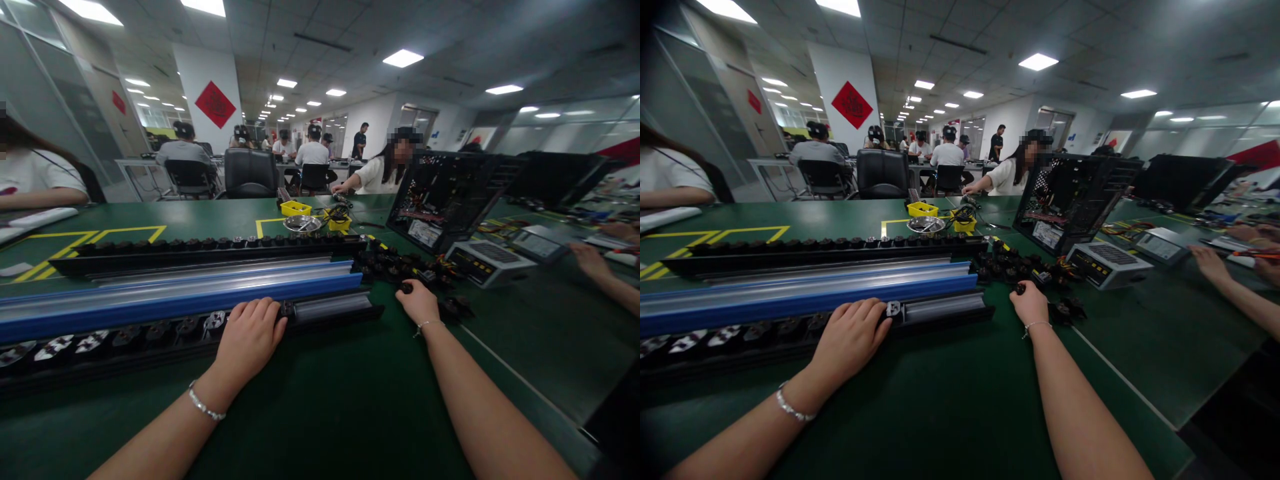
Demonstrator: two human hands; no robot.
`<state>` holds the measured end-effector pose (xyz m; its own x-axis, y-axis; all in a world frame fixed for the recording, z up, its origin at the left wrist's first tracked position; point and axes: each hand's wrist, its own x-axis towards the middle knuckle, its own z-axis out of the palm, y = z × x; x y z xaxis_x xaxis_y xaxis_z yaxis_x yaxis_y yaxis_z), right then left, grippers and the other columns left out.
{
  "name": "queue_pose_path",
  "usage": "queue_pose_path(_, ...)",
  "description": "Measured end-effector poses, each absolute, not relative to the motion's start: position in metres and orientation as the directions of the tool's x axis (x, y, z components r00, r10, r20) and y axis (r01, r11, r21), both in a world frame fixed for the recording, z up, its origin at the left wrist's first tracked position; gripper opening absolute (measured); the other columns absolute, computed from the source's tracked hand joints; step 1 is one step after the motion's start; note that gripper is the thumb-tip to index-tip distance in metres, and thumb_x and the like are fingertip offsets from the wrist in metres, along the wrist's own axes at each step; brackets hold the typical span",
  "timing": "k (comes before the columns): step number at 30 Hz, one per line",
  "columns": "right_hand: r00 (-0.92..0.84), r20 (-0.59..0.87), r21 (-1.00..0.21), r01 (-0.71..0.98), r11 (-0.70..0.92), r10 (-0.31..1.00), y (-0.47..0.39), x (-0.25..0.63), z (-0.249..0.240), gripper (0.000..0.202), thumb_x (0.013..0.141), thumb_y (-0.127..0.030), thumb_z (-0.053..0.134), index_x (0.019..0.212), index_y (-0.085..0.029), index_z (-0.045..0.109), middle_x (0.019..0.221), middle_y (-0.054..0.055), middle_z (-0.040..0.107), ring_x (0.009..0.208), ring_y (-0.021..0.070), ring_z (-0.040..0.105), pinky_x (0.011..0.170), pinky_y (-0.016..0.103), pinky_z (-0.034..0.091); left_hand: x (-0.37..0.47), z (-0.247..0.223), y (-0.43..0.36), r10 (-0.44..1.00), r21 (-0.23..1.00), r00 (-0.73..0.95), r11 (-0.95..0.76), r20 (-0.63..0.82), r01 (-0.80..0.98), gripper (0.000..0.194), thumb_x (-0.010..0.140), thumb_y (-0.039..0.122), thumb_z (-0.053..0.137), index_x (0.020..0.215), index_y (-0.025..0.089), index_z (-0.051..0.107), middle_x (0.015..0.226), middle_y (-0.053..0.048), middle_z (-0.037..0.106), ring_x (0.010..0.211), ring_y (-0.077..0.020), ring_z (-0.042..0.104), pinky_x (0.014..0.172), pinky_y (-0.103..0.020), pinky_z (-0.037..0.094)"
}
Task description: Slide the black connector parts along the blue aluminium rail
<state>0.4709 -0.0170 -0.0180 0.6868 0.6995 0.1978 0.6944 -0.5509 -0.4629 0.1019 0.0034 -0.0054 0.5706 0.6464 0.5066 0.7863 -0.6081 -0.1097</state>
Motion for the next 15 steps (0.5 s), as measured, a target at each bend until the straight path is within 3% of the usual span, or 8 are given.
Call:
queue_pose_path(6, 0.677, 0.253, -0.445, 0.716, -0.538, 0.691, -0.012, 0.485, -0.028, 0.042, 0.073, -0.029, 0.052, 0.111, -0.016, 0.060, 0.102, 0.010, 0.065, 0.093, 0.0224, 0.060, 0.083, 0.031, 0.043, 0.101, -0.006, 0.004, 0.650, -0.115, 0.570, -0.604, 0.502, 0.789, 0.030, 0.089, 0.035, 0.039, 0.102, 0.016, 0.058, 0.105, -0.009, 0.063, 0.095, -0.0247, 0.056, 0.083, -0.040, 0.038)
queue_pose_path(11, 0.698, 0.289, -0.431, 0.706, -0.562, 0.655, -0.011, 0.482, -0.029, 0.049, 0.075, -0.033, 0.052, 0.122, -0.018, 0.051, 0.105, 0.010, 0.064, 0.092, 0.0234, 0.060, 0.078, 0.032, 0.044, 0.101, -0.006, 0.004, 0.646, -0.111, 0.571, -0.608, 0.506, 0.786, 0.030, 0.089, 0.035, 0.039, 0.103, 0.016, 0.058, 0.105, -0.009, 0.063, 0.095, -0.0244, 0.056, 0.083, -0.039, 0.037)
queue_pose_path(15, 0.705, 0.319, -0.359, 0.708, -0.608, 0.634, -0.015, 0.480, -0.025, 0.040, 0.077, -0.035, 0.051, 0.114, -0.019, 0.055, 0.102, 0.010, 0.063, 0.091, 0.0247, 0.057, 0.074, 0.034, 0.043, 0.101, -0.007, 0.004, 0.633, -0.108, 0.569, -0.614, 0.526, 0.782, 0.029, 0.088, 0.035, 0.041, 0.102, 0.016, 0.058, 0.105, -0.010, 0.063, 0.095, -0.0248, 0.056, 0.083, -0.040, 0.037)
